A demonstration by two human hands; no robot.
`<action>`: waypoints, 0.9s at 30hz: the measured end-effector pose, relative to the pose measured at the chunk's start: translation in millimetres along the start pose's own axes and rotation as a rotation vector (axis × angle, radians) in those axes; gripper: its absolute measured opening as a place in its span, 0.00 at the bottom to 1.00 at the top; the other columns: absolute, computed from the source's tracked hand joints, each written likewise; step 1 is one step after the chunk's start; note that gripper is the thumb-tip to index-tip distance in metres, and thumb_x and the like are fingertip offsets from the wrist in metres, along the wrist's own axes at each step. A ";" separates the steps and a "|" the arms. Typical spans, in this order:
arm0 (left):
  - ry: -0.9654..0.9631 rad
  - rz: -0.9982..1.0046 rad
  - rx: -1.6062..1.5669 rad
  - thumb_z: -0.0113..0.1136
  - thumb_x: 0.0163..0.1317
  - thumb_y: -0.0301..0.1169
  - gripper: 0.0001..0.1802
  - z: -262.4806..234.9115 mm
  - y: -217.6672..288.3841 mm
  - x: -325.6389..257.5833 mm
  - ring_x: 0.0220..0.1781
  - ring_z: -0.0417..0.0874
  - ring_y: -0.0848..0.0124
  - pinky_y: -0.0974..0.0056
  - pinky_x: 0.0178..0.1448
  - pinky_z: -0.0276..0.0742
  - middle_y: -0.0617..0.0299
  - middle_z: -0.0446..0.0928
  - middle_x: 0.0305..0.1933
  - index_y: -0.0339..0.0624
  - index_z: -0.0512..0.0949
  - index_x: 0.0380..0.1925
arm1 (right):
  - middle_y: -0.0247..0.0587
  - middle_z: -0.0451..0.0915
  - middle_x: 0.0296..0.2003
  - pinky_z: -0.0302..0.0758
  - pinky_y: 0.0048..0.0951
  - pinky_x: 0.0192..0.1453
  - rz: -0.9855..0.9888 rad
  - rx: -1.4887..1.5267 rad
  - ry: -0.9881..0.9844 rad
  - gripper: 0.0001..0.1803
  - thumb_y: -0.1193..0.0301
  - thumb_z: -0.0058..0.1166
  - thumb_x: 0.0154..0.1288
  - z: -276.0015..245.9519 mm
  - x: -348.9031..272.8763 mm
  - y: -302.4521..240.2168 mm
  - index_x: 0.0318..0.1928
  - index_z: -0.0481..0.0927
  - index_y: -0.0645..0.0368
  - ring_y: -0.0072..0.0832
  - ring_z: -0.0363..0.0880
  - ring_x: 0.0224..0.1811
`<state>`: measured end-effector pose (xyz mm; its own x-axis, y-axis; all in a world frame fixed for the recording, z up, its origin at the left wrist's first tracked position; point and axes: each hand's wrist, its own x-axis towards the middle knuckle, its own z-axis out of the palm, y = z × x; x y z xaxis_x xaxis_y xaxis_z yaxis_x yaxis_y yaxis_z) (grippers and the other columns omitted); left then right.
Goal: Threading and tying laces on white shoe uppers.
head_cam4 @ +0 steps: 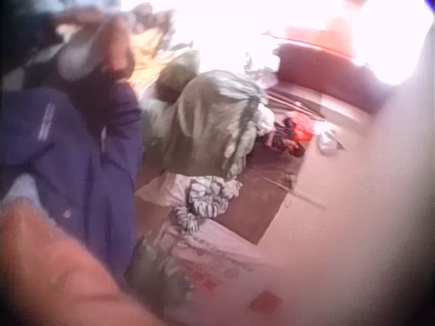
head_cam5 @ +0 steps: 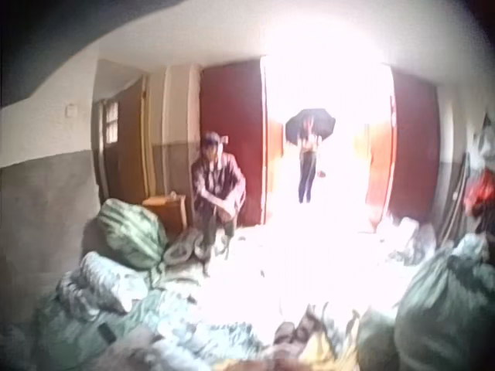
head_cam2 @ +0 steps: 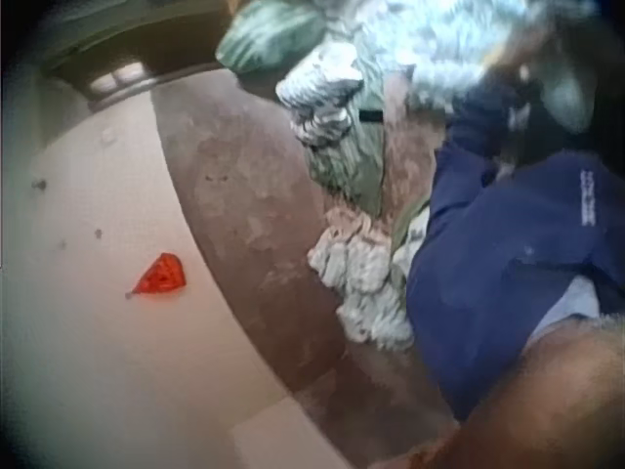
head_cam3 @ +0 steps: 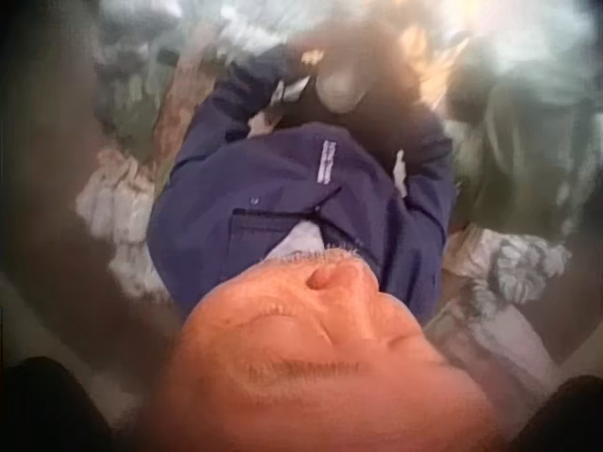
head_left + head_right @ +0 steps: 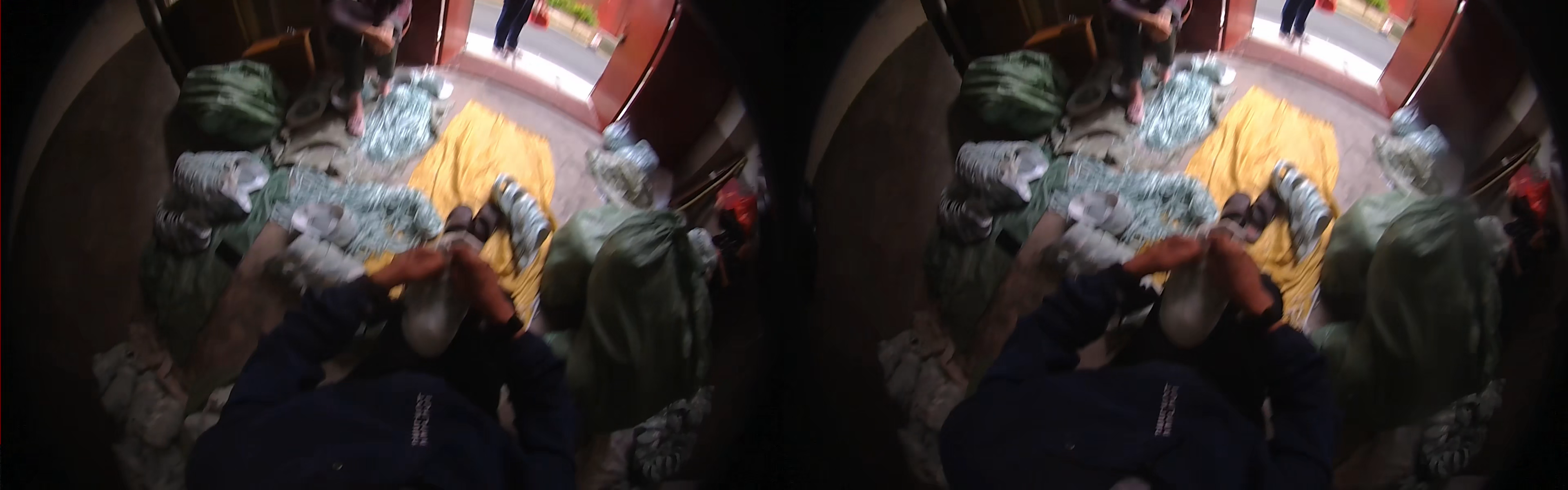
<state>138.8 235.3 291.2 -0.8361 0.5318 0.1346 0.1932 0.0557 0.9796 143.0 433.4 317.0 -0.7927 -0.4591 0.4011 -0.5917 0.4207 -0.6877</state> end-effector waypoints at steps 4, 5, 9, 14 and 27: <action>-0.056 -0.007 0.162 0.49 0.60 0.40 0.16 -6.1 14.2 -2.3 0.30 0.78 0.61 0.61 0.37 0.71 0.53 0.77 0.26 0.38 0.76 0.25 | 0.52 0.78 0.33 0.74 0.42 0.42 0.060 -0.017 0.012 0.12 0.75 0.52 0.56 -1.1 1.3 -1.3 0.43 0.74 0.60 0.49 0.78 0.39; -0.067 -0.079 0.257 0.49 0.62 0.40 0.17 -5.0 19.8 -1.2 0.30 0.75 0.67 0.63 0.37 0.69 0.57 0.74 0.25 0.37 0.75 0.25 | 0.51 0.78 0.32 0.74 0.43 0.42 0.077 -0.005 0.016 0.13 0.75 0.54 0.55 -1.4 2.1 -3.3 0.43 0.74 0.61 0.49 0.78 0.38; 0.036 -0.117 0.653 0.50 0.59 0.42 0.18 4.3 35.2 8.1 0.28 0.73 0.71 0.63 0.36 0.68 0.57 0.72 0.22 0.36 0.75 0.23 | 0.50 0.80 0.33 0.75 0.43 0.41 0.113 -0.027 -0.022 0.13 0.75 0.54 0.54 -5.2 7.4 -10.6 0.42 0.75 0.61 0.47 0.79 0.38; -0.033 -0.184 0.447 0.48 0.58 0.42 0.18 5.2 31.8 5.3 0.31 0.75 0.65 0.62 0.38 0.69 0.55 0.72 0.24 0.38 0.74 0.23 | 0.48 0.78 0.26 0.75 0.42 0.37 0.025 -0.095 -0.029 0.12 0.77 0.53 0.54 -19.4 8.7 -6.0 0.42 0.75 0.60 0.45 0.78 0.36; -0.144 -0.249 0.057 0.47 0.63 0.40 0.18 -1.2 24.4 6.1 0.23 0.65 0.78 0.69 0.30 0.63 0.67 0.66 0.19 0.40 0.71 0.19 | 0.45 0.78 0.29 0.70 0.39 0.39 0.177 -0.668 0.017 0.05 0.74 0.50 0.63 -179.2 -91.3 51.1 0.35 0.78 0.60 0.42 0.74 0.33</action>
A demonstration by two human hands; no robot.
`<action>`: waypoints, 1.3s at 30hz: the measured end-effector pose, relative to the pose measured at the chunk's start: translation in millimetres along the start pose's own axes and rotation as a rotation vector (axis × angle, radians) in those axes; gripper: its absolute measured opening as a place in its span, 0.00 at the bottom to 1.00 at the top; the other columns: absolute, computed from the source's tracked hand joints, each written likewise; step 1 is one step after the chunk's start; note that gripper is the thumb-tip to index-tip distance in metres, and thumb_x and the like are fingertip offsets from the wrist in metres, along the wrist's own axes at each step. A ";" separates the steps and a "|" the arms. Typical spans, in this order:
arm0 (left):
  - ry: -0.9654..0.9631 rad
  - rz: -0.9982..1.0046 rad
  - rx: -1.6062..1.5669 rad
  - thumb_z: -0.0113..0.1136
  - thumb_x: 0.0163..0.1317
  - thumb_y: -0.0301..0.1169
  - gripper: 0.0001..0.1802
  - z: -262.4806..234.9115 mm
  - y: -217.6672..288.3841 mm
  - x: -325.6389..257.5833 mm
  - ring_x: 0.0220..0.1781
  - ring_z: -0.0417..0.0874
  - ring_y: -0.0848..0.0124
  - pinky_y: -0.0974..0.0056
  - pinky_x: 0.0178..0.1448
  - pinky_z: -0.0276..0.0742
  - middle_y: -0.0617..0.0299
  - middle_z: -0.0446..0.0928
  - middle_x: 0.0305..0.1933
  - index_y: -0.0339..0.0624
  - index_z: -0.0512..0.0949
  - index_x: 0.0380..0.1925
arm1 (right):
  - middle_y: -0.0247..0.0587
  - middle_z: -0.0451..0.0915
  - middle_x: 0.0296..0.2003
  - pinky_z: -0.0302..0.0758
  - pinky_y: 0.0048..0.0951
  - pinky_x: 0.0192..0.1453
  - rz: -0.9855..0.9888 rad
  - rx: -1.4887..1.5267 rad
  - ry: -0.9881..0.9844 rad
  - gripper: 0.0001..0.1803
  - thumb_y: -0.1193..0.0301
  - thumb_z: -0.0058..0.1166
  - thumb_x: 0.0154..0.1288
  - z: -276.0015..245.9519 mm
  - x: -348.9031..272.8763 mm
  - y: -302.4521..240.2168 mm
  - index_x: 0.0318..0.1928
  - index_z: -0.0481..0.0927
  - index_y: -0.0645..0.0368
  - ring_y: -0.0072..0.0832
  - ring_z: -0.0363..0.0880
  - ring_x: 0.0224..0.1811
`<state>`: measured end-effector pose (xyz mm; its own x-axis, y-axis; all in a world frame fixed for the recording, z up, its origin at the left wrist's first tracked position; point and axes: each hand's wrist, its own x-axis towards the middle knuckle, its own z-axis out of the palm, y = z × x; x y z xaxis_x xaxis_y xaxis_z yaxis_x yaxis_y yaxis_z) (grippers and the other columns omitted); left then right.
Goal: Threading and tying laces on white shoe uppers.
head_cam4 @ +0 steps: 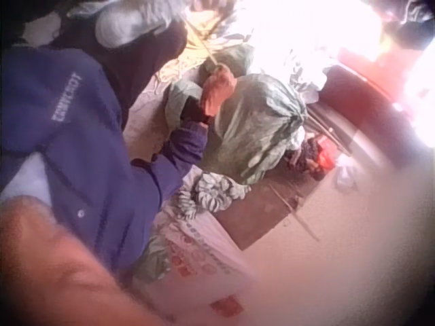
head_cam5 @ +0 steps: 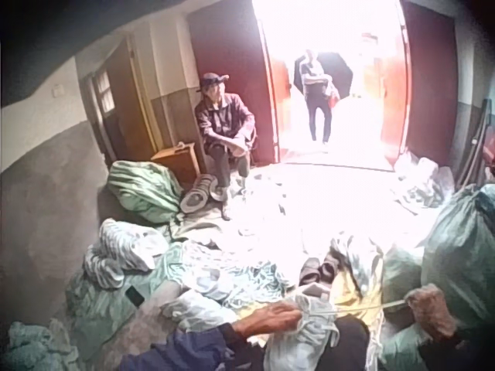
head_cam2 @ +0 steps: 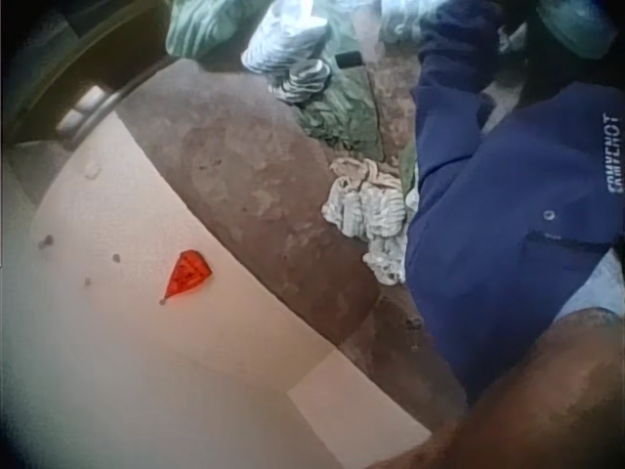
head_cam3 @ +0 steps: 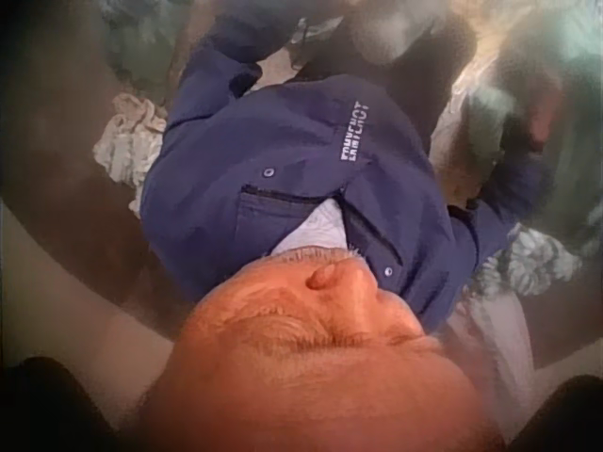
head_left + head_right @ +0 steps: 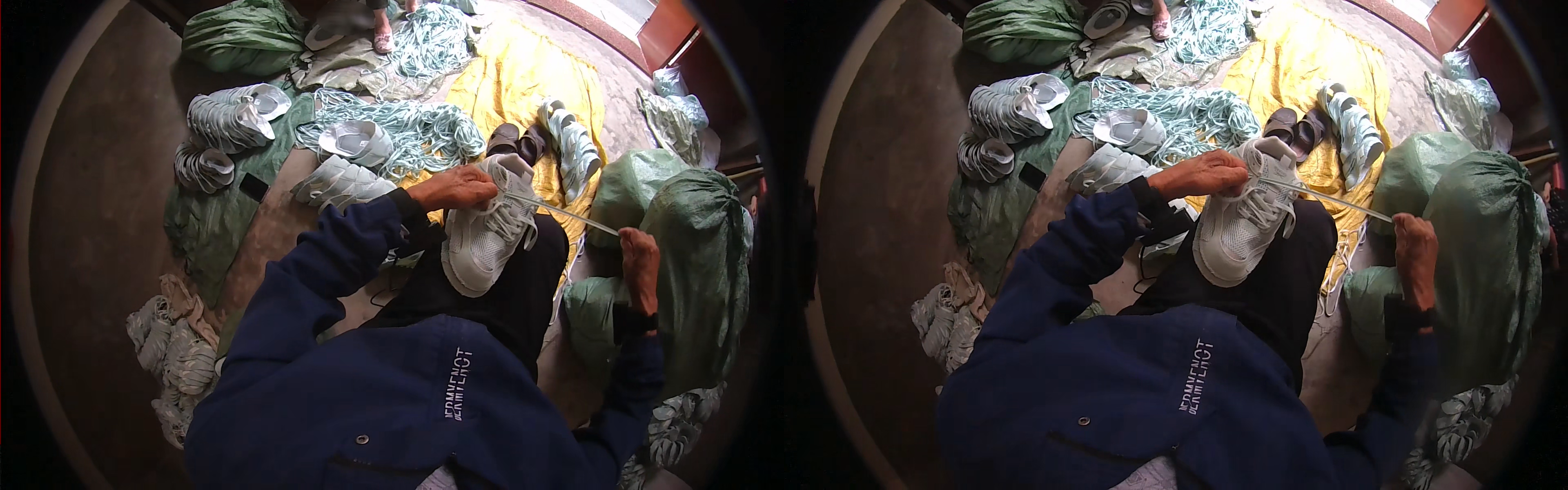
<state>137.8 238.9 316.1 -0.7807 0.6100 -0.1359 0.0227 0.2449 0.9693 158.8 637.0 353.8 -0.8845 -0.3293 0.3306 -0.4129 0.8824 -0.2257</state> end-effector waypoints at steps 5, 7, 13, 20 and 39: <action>0.002 -0.063 -0.010 0.43 0.66 0.42 0.19 -2.7 5.1 -1.1 0.23 0.66 0.80 0.71 0.28 0.63 0.71 0.67 0.20 0.44 0.73 0.20 | 0.45 0.78 0.28 0.69 0.37 0.38 0.081 0.024 -0.023 0.05 0.74 0.50 0.63 9.0 -31.6 3.2 0.34 0.79 0.61 0.40 0.73 0.31; 0.059 -0.170 -0.103 0.42 0.65 0.46 0.22 -5.8 5.5 -2.2 0.24 0.71 0.78 0.70 0.27 0.65 0.69 0.72 0.22 0.44 0.78 0.24 | 0.46 0.80 0.31 0.72 0.34 0.40 0.192 0.112 -0.052 0.05 0.76 0.53 0.61 12.2 -42.8 0.2 0.37 0.80 0.60 0.38 0.77 0.34; 0.112 -0.208 -0.217 0.40 0.65 0.55 0.28 -14.2 -2.9 -2.0 0.25 0.73 0.81 0.75 0.26 0.65 0.69 0.75 0.25 0.41 0.78 0.35 | 0.44 0.78 0.28 0.69 0.35 0.36 0.269 0.271 -0.040 0.04 0.75 0.53 0.62 26.5 -67.5 -14.1 0.36 0.80 0.60 0.38 0.74 0.32; 0.220 -0.147 -0.317 0.41 0.66 0.53 0.24 -1.7 -14.3 -9.8 0.26 0.72 0.82 0.76 0.28 0.66 0.72 0.69 0.27 0.44 0.74 0.40 | 0.42 0.79 0.30 0.71 0.28 0.37 0.299 0.277 -0.064 0.07 0.73 0.53 0.65 34.0 -71.7 -13.6 0.39 0.80 0.64 0.27 0.76 0.33; 0.242 -0.015 -0.131 0.59 0.63 0.36 0.11 4.3 1.6 -8.0 0.26 0.69 0.83 0.73 0.29 0.66 0.72 0.71 0.25 0.41 0.74 0.29 | 0.43 0.79 0.28 0.71 0.33 0.37 0.390 0.302 -0.049 0.04 0.75 0.53 0.62 35.4 -78.4 -11.6 0.36 0.80 0.62 0.36 0.77 0.33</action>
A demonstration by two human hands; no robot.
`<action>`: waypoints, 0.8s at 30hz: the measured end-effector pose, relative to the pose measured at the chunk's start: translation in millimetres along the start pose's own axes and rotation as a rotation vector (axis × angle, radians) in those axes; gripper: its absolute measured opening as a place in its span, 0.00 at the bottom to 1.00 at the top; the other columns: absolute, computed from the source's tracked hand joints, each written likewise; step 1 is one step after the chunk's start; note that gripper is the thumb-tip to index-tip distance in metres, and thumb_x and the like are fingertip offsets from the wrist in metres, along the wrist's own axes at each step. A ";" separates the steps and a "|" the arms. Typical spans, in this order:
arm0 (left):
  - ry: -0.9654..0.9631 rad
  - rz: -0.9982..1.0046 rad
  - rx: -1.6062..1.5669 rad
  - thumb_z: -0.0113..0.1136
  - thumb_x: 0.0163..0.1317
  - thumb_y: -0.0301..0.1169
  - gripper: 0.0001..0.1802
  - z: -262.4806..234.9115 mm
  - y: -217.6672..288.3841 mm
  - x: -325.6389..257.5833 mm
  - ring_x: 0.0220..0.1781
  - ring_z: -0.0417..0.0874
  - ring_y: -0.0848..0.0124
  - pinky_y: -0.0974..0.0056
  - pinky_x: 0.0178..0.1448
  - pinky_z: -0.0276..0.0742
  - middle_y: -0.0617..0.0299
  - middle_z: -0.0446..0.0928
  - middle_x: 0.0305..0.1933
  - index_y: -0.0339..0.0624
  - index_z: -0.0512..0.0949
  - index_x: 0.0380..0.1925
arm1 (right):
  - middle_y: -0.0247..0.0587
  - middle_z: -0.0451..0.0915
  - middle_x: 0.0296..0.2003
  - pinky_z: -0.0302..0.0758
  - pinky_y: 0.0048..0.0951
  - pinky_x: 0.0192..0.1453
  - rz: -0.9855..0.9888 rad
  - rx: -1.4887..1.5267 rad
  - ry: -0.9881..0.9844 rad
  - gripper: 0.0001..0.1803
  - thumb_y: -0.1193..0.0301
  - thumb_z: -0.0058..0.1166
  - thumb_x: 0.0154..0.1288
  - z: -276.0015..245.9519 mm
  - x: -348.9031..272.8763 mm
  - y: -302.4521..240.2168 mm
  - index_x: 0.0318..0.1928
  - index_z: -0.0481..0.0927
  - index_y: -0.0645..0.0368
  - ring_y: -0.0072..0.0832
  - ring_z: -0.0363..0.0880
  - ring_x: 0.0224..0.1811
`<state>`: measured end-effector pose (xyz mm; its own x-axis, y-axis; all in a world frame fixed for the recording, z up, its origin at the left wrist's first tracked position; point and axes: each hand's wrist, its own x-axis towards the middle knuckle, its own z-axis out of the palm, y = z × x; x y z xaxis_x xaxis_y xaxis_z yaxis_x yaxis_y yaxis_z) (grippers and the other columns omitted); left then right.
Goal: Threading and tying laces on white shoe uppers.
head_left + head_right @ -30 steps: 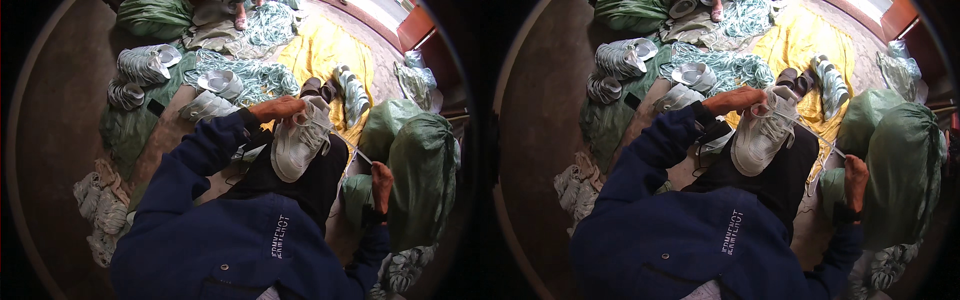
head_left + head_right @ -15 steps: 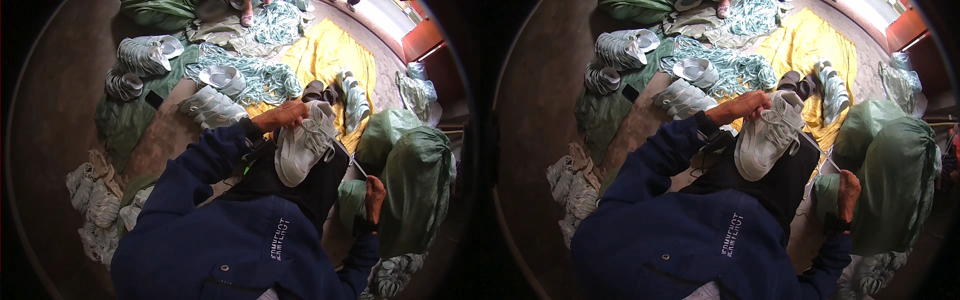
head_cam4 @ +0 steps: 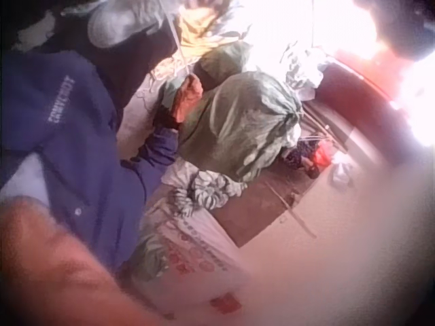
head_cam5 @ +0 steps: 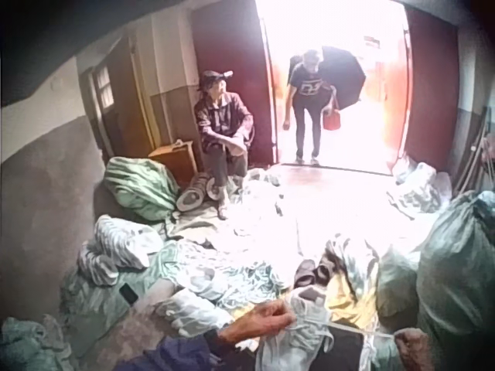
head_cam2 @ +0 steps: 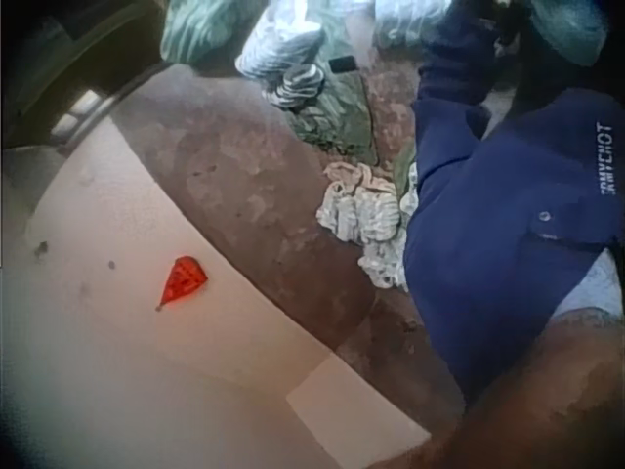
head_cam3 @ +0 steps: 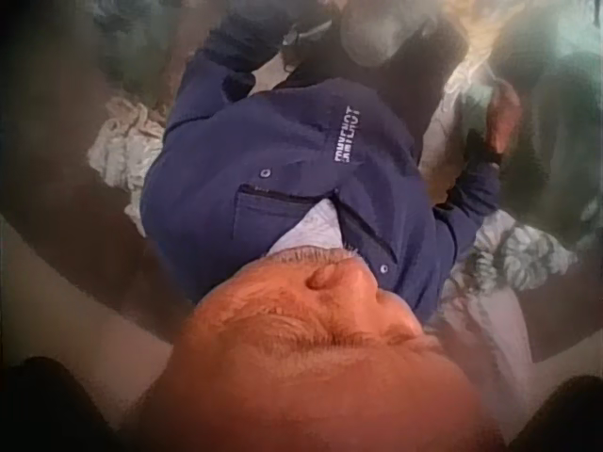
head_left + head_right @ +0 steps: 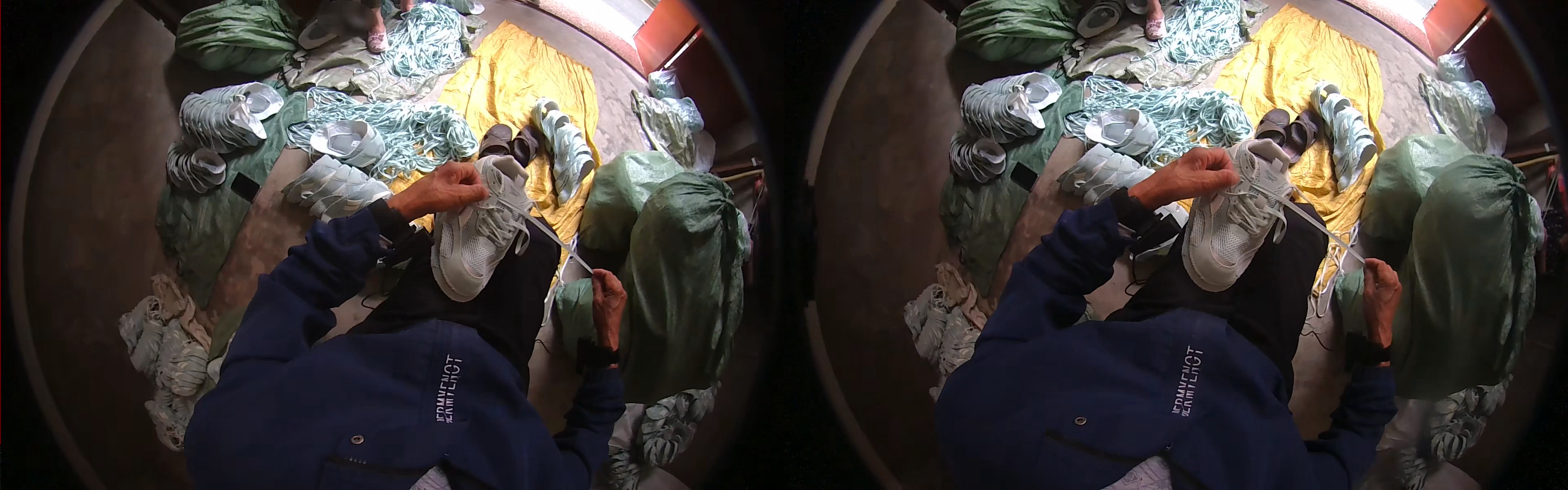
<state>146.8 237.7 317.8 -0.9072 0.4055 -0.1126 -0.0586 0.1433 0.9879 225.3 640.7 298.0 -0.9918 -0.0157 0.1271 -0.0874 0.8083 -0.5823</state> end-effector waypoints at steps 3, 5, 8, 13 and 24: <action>-0.075 -0.021 -0.057 0.57 0.63 0.37 0.12 -5.1 6.8 2.1 0.26 0.71 0.82 0.74 0.30 0.67 0.71 0.72 0.23 0.40 0.76 0.28 | 0.43 0.79 0.28 0.71 0.33 0.37 -0.029 0.016 0.023 0.04 0.76 0.53 0.62 5.0 -2.0 3.6 0.36 0.80 0.62 0.36 0.76 0.33; -0.140 -0.058 -0.058 0.55 0.65 0.40 0.14 -9.2 12.2 1.2 0.28 0.71 0.83 0.74 0.32 0.67 0.71 0.73 0.25 0.41 0.77 0.29 | 0.43 0.79 0.28 0.71 0.33 0.37 -0.041 0.027 0.034 0.04 0.76 0.53 0.62 10.3 -4.3 6.7 0.36 0.80 0.61 0.36 0.76 0.32; -0.171 -0.153 -0.068 0.52 0.67 0.42 0.16 -13.2 18.3 -3.6 0.30 0.73 0.82 0.73 0.35 0.68 0.71 0.73 0.26 0.41 0.78 0.31 | 0.44 0.79 0.29 0.71 0.34 0.37 -0.095 0.025 0.056 0.04 0.77 0.53 0.60 20.6 -9.4 9.7 0.36 0.80 0.62 0.37 0.76 0.32; -0.092 -0.261 -0.051 0.52 0.67 0.41 0.14 -9.5 15.6 -3.5 0.32 0.73 0.82 0.73 0.37 0.69 0.71 0.73 0.27 0.42 0.78 0.32 | 0.47 0.79 0.29 0.71 0.37 0.39 -0.078 0.063 0.010 0.05 0.78 0.54 0.57 35.1 -17.4 10.8 0.36 0.79 0.63 0.42 0.77 0.34; -0.028 0.071 0.212 0.58 0.60 0.35 0.12 -5.8 37.5 10.4 0.29 0.71 0.79 0.71 0.34 0.69 0.68 0.72 0.25 0.36 0.75 0.28 | 0.50 0.80 0.33 0.73 0.37 0.43 -0.195 0.117 -0.066 0.06 0.77 0.54 0.58 46.1 5.1 -15.0 0.37 0.78 0.64 0.43 0.78 0.37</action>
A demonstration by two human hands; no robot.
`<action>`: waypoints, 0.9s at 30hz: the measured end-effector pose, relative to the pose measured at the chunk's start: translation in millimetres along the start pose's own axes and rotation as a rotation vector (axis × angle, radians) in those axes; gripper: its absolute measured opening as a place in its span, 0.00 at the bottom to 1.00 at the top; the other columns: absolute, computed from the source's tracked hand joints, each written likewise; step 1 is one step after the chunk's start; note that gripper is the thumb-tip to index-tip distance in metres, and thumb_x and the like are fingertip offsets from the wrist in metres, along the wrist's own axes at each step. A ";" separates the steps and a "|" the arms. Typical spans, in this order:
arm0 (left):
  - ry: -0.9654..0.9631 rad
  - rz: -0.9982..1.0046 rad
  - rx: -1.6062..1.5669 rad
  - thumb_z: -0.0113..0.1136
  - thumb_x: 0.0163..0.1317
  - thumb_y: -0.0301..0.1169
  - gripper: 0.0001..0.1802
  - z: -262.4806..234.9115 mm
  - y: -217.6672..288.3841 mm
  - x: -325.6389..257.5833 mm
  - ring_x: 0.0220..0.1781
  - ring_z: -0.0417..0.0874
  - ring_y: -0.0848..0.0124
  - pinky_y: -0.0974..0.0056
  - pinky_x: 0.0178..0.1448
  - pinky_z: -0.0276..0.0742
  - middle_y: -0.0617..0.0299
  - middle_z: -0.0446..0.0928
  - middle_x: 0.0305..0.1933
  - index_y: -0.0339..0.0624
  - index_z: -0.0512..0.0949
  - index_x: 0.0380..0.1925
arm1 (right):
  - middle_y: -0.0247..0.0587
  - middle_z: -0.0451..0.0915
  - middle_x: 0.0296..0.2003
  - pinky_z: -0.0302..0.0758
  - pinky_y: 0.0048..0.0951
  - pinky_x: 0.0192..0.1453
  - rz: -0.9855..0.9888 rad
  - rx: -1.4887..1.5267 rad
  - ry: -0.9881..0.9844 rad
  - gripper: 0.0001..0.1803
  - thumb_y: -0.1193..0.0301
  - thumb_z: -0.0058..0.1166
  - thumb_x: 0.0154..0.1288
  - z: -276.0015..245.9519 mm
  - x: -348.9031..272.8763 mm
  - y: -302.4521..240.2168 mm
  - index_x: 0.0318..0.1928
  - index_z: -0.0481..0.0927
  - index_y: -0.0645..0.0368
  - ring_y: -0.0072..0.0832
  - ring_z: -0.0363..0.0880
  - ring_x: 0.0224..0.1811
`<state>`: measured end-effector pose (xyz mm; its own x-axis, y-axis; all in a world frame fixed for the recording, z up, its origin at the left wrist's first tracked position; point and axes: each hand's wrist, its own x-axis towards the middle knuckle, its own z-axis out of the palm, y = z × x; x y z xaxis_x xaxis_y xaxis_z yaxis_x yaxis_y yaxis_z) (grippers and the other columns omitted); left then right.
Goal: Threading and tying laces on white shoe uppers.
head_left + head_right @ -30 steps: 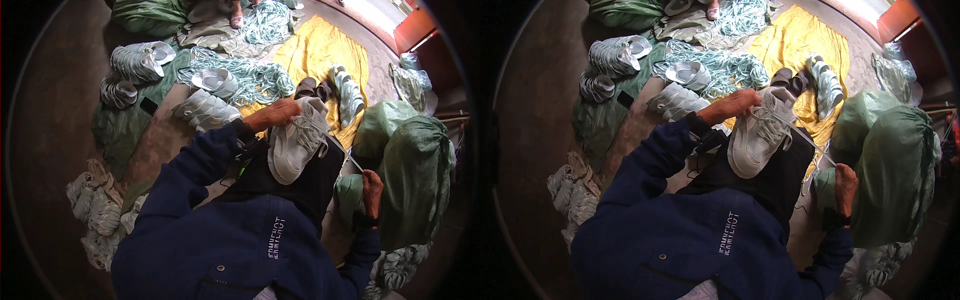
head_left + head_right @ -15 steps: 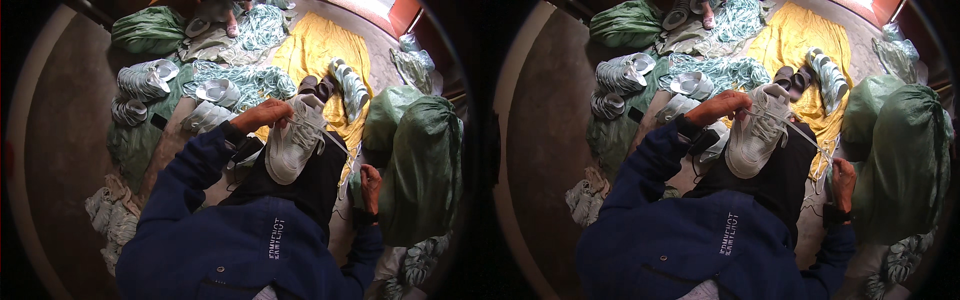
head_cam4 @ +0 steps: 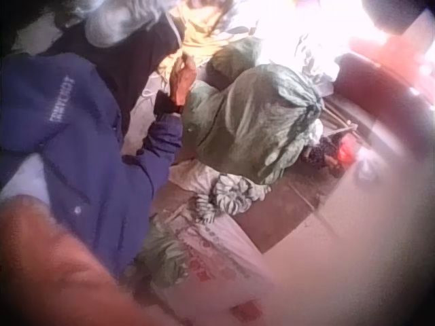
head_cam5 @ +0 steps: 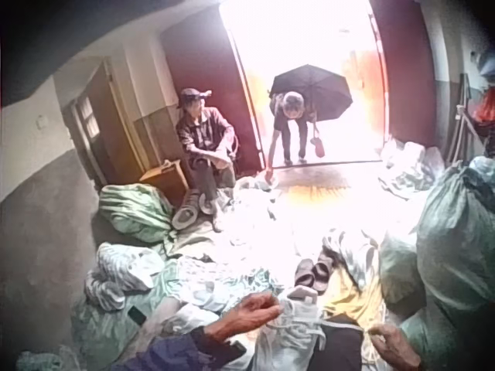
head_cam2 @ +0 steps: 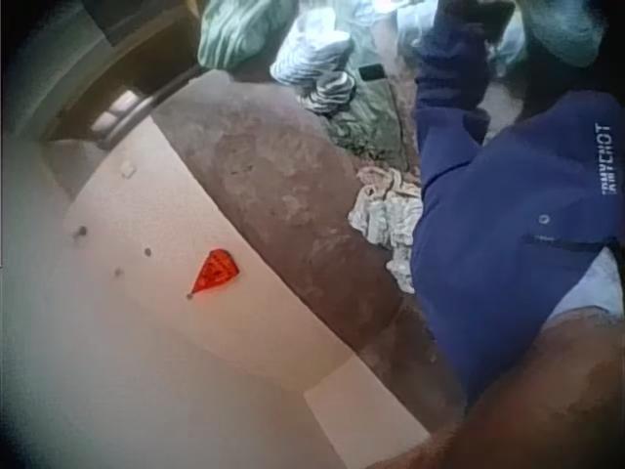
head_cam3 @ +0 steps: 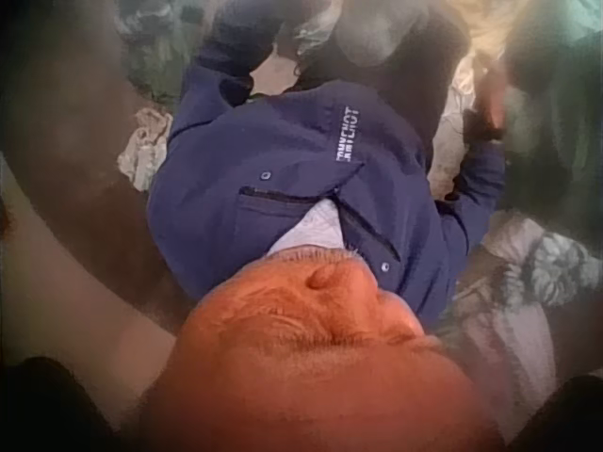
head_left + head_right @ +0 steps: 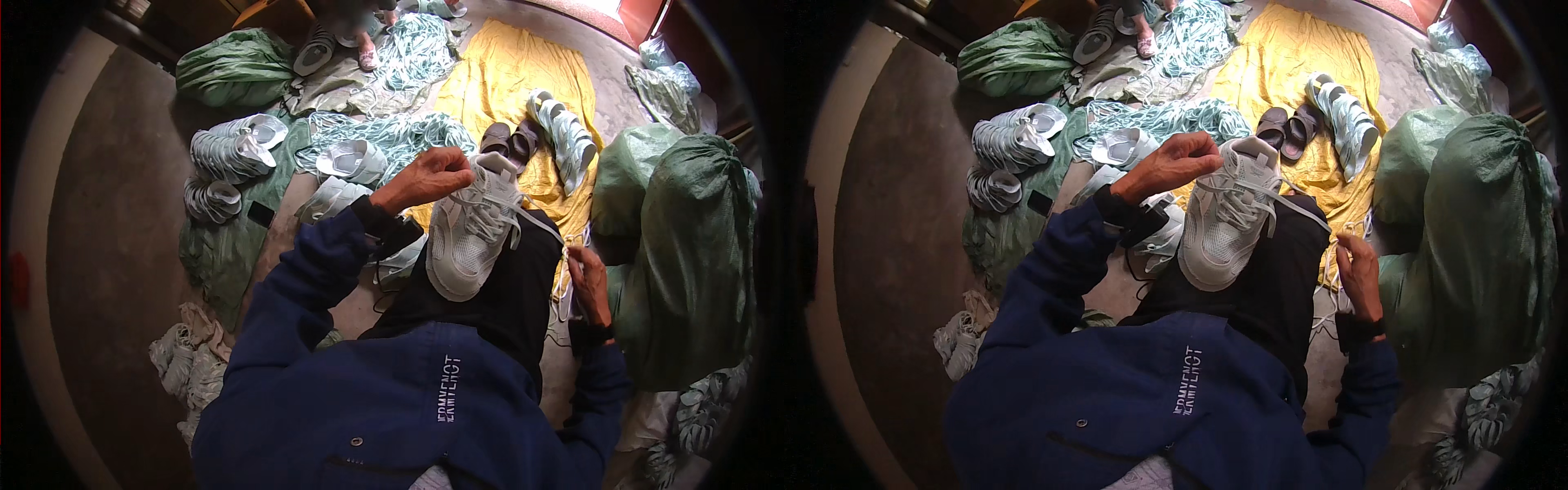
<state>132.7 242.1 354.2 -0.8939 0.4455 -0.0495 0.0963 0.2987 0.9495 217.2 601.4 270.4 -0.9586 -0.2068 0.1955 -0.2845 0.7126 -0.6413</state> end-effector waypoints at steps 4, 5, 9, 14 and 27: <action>-0.046 0.025 0.040 0.58 0.64 0.34 0.11 1.4 19.2 11.2 0.30 0.69 0.82 0.73 0.34 0.67 0.70 0.72 0.27 0.36 0.76 0.32 | 0.49 0.81 0.38 0.73 0.35 0.49 -0.007 0.253 0.100 0.10 0.73 0.55 0.60 9.5 48.5 -32.1 0.41 0.77 0.66 0.41 0.80 0.43; -0.029 0.011 0.042 0.60 0.57 0.34 0.11 3.1 22.9 14.2 0.29 0.74 0.79 0.70 0.33 0.71 0.65 0.75 0.25 0.35 0.77 0.28 | 0.49 0.81 0.38 0.73 0.35 0.49 0.052 0.245 0.054 0.10 0.73 0.55 0.60 13.8 58.0 -40.9 0.41 0.77 0.66 0.41 0.80 0.43; -0.038 0.036 0.035 0.60 0.57 0.34 0.12 8.6 31.8 14.2 0.28 0.73 0.79 0.70 0.32 0.70 0.65 0.74 0.24 0.34 0.77 0.27 | 0.49 0.80 0.36 0.72 0.35 0.50 -0.197 0.111 -0.045 0.11 0.73 0.54 0.61 24.1 79.4 -65.3 0.43 0.78 0.65 0.38 0.79 0.44; -0.134 0.051 0.020 0.60 0.62 0.33 0.11 9.3 33.8 6.0 0.29 0.70 0.82 0.72 0.32 0.67 0.69 0.73 0.25 0.35 0.76 0.30 | 0.48 0.79 0.31 0.74 0.33 0.39 -0.002 0.219 0.067 0.08 0.77 0.50 0.62 25.5 88.9 -68.5 0.41 0.77 0.65 0.37 0.80 0.35; -0.184 0.051 0.133 0.60 0.61 0.32 0.10 10.4 51.6 -5.2 0.28 0.69 0.82 0.72 0.30 0.65 0.68 0.71 0.24 0.34 0.76 0.29 | 0.30 0.77 0.22 0.66 0.18 0.29 0.060 0.538 -0.233 0.08 0.72 0.55 0.60 18.9 97.9 -50.3 0.32 0.79 0.65 0.13 0.70 0.24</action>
<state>146.9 263.9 400.3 -0.7925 0.6058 -0.0698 0.2071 0.3750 0.9036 137.6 532.6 307.8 -0.9323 -0.3613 0.0180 -0.1344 0.2998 -0.9445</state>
